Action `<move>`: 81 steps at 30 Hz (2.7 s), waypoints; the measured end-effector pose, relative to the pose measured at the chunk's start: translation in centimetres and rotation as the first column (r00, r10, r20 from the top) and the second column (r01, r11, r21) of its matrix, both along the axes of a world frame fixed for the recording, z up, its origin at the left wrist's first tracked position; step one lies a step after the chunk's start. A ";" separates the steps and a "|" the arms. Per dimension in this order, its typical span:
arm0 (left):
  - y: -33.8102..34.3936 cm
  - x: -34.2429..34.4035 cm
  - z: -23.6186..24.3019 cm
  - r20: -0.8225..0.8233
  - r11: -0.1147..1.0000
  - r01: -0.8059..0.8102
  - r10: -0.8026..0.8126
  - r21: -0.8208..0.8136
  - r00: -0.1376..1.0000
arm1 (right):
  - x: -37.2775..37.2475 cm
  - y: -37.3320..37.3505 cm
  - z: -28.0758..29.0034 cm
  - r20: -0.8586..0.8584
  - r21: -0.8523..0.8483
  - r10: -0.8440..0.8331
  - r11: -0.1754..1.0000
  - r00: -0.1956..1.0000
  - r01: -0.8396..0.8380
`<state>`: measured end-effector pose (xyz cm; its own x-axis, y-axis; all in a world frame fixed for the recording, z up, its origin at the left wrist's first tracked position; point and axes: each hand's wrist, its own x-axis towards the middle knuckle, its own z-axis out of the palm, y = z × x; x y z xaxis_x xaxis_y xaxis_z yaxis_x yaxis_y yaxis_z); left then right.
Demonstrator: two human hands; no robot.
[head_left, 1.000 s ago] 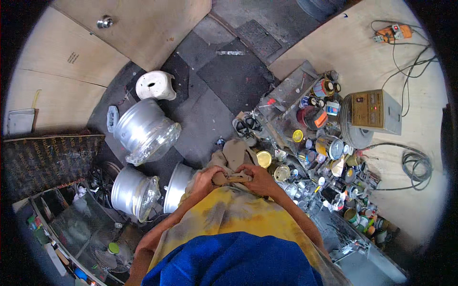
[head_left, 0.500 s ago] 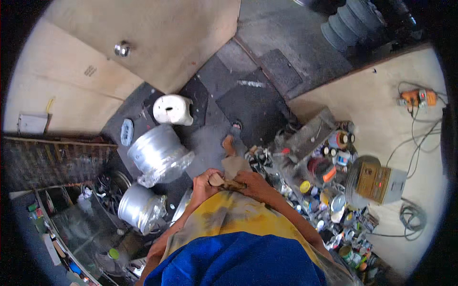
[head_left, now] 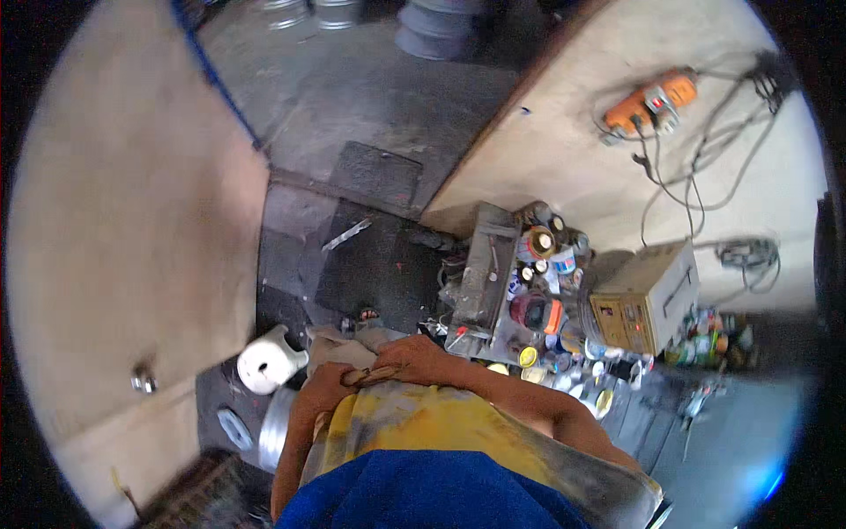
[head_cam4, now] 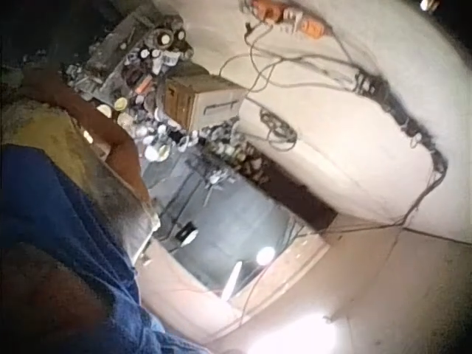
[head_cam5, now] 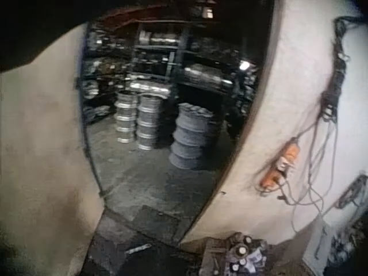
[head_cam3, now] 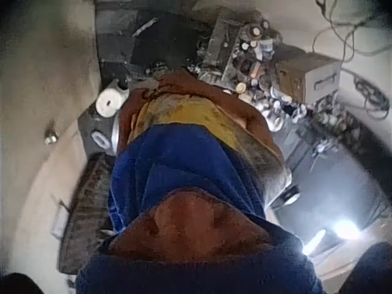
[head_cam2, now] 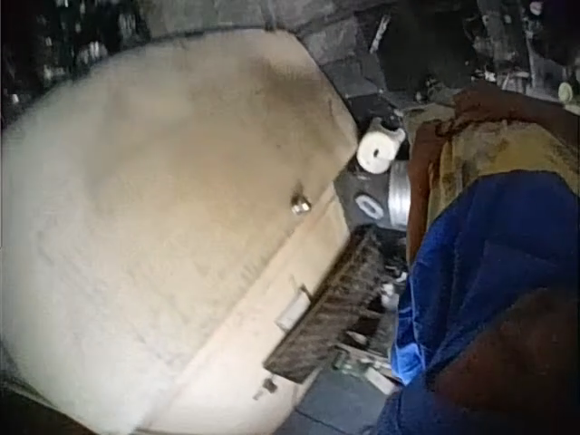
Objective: Preparing and mixing paint into a spray gun for painting a car wheel rim.
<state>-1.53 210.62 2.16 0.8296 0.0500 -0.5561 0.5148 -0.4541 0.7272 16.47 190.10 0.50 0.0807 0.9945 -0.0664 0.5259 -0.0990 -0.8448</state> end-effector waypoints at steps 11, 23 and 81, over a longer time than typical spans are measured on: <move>5.3 17.5 1.1 0.115 0.931 0.365 -0.362 -0.004 0.925 | 3.1 1.4 3.2 0.140 -0.154 -0.556 0.805 0.820 0.572; 10.7 29.7 1.3 0.143 0.532 0.772 -0.784 -0.348 0.604 | 2.0 6.8 0.2 -0.275 -0.327 -0.803 0.596 0.529 0.734; 13.8 24.4 -12.3 -0.262 0.499 0.416 -0.821 -0.760 0.508 | -1.9 13.4 -9.9 -0.467 -0.853 0.198 -0.359 -0.862 0.380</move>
